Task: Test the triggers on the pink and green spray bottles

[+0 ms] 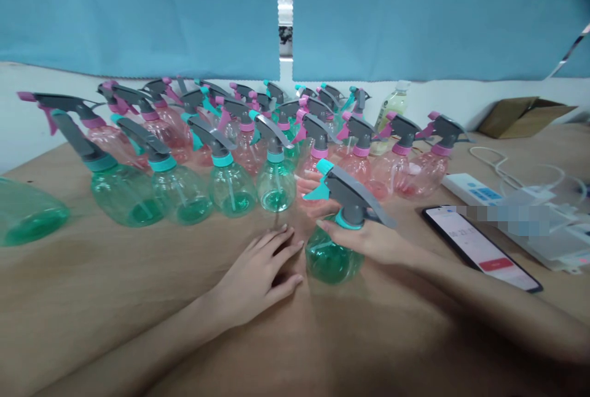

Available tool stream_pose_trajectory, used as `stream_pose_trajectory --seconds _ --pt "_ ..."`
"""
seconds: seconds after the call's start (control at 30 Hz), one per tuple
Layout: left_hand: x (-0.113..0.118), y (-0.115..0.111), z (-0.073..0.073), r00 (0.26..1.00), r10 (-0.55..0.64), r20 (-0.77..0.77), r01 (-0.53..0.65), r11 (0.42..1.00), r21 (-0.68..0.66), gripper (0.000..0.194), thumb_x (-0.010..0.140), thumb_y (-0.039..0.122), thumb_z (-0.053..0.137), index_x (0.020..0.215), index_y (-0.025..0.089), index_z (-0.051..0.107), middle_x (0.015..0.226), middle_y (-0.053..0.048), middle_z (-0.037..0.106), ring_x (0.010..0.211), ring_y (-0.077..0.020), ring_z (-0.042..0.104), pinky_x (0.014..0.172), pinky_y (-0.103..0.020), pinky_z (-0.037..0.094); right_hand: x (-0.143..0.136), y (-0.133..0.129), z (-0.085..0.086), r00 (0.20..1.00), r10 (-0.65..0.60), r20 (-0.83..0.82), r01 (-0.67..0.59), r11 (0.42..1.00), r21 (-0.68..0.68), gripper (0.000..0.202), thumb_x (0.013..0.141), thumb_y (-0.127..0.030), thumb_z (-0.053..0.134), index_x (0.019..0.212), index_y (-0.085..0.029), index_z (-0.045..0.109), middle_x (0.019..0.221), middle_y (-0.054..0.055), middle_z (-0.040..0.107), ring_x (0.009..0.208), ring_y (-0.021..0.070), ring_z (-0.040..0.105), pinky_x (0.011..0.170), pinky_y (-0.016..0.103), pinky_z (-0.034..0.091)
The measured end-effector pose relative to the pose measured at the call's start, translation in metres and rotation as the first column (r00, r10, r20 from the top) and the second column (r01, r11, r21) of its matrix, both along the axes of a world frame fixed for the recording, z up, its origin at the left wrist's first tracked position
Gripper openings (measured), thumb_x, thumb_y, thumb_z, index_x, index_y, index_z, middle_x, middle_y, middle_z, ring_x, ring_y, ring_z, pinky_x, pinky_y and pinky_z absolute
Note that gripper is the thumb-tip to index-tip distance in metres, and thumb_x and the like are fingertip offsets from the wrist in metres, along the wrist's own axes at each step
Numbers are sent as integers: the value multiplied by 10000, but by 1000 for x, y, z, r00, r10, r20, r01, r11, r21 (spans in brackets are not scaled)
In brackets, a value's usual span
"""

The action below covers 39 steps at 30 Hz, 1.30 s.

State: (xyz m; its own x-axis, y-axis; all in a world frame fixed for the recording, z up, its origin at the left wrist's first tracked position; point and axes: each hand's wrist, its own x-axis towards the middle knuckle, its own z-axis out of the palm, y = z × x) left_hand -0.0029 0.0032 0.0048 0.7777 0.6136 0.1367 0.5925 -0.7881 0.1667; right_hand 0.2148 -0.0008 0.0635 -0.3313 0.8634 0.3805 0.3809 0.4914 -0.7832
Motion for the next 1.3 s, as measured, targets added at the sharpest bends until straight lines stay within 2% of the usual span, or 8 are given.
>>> stream_pose_trajectory --seconds 0.17,0.3,0.47,0.87,1.03,1.2,1.3 --pt "0 -1 0 1000 7 5 -6 1000 -3 507 918 451 448 1352 192 405 1415 -93 389 1313 -261 304 1052 -438 277 2 1 -2 1000 -21 13 21 999 37 120 768 -231 520 835 -238 620 883 25 678 825 194 654 759 379 560" --pt "0 -1 0 1000 5 4 -5 1000 -8 504 920 450 447 1346 184 415 1420 -95 380 1314 -264 299 1052 -438 277 3 1 -4 999 -11 35 11 1000 13 136 756 -187 523 839 -245 614 903 11 674 871 185 643 787 362 549" --pt "-1 -1 0 1000 7 -5 -7 1000 2 507 917 441 452 1350 181 407 1424 -96 374 1317 -256 294 1052 -426 277 2 2 -4 1000 -8 29 9 1000 -22 129 765 -218 505 831 -220 616 864 27 654 860 187 628 788 368 535" --pt "-1 0 -1 1000 1 12 -1 1000 1 504 920 457 441 1350 198 404 1420 -90 381 1318 -254 295 1053 -435 273 0 0 1 999 -46 23 47 999 -22 77 740 -258 507 737 -233 579 763 10 631 732 164 621 696 333 547" --pt "-1 -1 -1 1000 3 13 -3 1000 -2 507 917 459 445 1354 207 396 1417 -93 386 1311 -263 309 1040 -443 287 0 -1 6 999 -9 34 9 1000 -6 105 731 -212 487 755 -249 583 752 -7 635 752 167 623 718 324 546" --pt "-1 -1 0 1000 2 -7 -2 1000 2 504 923 459 433 1350 194 405 1418 -98 381 1316 -255 297 1047 -435 277 -1 -4 12 999 -17 48 19 999 -33 120 722 -173 487 667 -261 545 658 -32 615 761 164 635 706 286 553" --pt "-1 -1 0 1000 1 -1 -1 1000 1 495 922 457 435 1346 202 412 1416 -94 387 1311 -259 305 1045 -440 279 0 -4 11 1000 -18 6 19 1000 -25 122 714 -160 483 731 -263 546 722 -33 622 760 154 643 703 283 559"
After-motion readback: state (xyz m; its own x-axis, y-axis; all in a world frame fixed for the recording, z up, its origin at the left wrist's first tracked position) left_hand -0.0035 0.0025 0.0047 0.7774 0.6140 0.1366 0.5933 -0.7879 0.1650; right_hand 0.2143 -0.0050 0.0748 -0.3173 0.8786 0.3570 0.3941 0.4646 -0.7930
